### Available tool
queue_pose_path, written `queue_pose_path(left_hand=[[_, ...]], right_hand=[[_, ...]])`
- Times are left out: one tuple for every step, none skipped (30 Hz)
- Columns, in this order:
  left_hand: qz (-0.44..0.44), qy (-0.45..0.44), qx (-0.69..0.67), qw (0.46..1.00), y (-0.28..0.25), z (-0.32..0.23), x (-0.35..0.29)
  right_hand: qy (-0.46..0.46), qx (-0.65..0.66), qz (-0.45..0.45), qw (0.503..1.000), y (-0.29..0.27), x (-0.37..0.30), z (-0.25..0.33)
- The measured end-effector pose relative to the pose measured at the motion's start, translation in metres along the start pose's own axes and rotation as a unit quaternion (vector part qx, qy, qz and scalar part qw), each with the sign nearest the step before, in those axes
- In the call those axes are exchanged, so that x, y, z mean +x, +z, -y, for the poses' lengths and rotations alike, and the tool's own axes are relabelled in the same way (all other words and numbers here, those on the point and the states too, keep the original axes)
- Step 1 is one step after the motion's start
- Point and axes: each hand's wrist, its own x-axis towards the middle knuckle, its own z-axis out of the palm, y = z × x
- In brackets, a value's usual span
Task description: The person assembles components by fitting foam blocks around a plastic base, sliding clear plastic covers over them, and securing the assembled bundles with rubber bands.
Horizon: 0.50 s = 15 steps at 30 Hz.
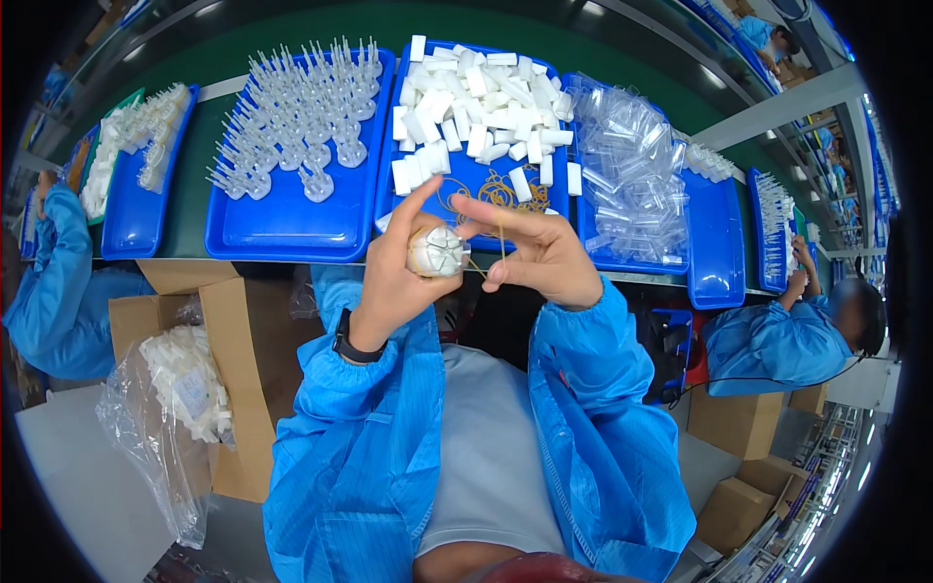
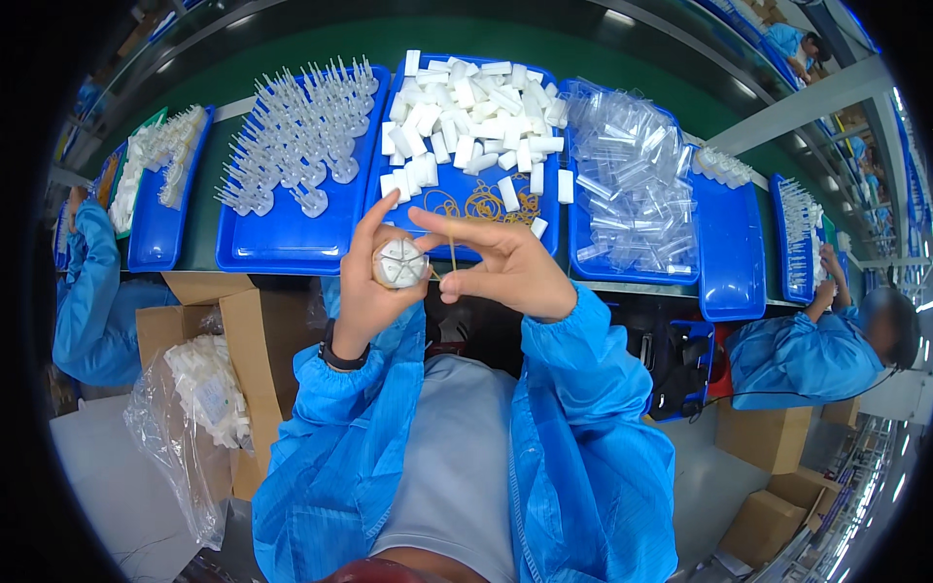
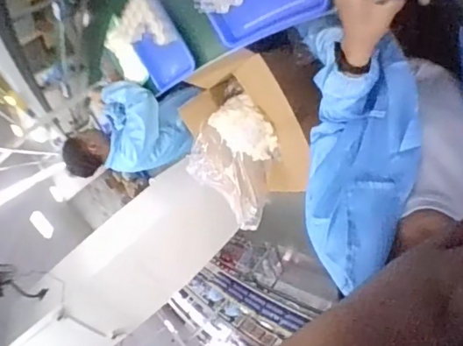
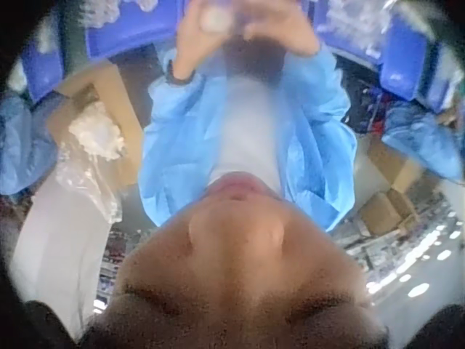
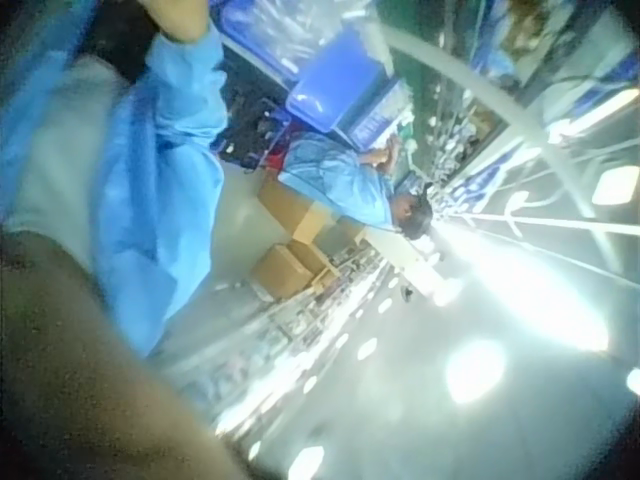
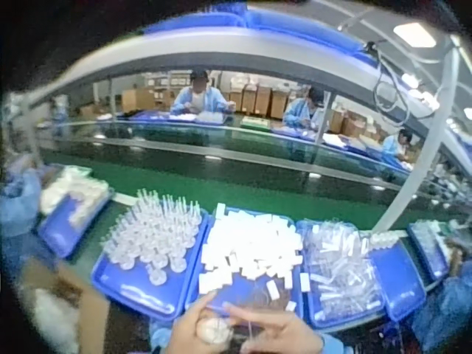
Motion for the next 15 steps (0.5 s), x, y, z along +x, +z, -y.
queue_pose_path(left_hand=[[0.011,0.015,0.073,0.997,-0.001,0.000,0.002],[0.020,0.030,0.145,0.989,-0.002,-0.001,0.003],[0.021,0.030,0.146,0.989,0.000,0.000,0.002],[0.013,0.055,0.194,0.979,0.003,0.002,-0.001],[0.005,0.080,0.241,0.967,0.007,0.002,-0.002],[0.005,0.080,0.242,0.967,0.009,0.001,-0.003],[0.015,0.021,0.180,0.983,0.010,-0.002,-0.005],[0.024,-0.040,0.117,0.992,0.010,-0.002,-0.006],[0.022,-0.041,0.118,0.992,0.009,0.000,-0.006],[0.059,-0.055,0.048,0.996,0.007,0.005,-0.006],[0.097,-0.068,-0.021,0.993,0.005,0.008,-0.006],[0.095,-0.069,-0.020,0.993,0.003,0.010,-0.007],[0.108,-0.130,-0.174,0.970,0.001,0.011,-0.009],[0.117,-0.188,-0.323,0.920,-0.002,0.012,-0.011],[0.113,-0.195,-0.380,0.897,-0.002,0.006,-0.011]], right_hand=[[-0.001,-0.021,-0.025,0.999,0.006,0.003,0.007],[-0.002,-0.020,-0.025,0.999,0.008,0.005,0.011],[-0.016,-0.167,0.000,0.986,0.008,0.009,0.015],[-0.030,-0.311,0.025,0.950,0.009,0.011,0.016],[-0.081,-0.390,-0.007,0.917,0.014,0.013,0.013],[-0.081,-0.390,-0.007,0.917,0.014,0.014,0.010],[-0.116,-0.432,-0.004,0.894,0.013,0.015,0.007],[-0.150,-0.472,0.001,0.869,0.013,0.016,0.004],[-0.150,-0.472,0.003,0.869,0.015,0.014,0.006],[-0.117,-0.438,-0.027,0.891,0.018,0.012,0.011],[-0.085,-0.402,-0.056,0.910,0.020,0.010,0.014],[-0.085,-0.401,-0.055,0.910,0.018,0.010,0.012],[-0.160,-0.433,-0.037,0.886,0.015,0.012,0.008],[-0.233,-0.461,-0.019,0.856,0.014,0.013,0.004],[-0.214,-0.474,-0.019,0.854,0.018,0.010,0.003]])
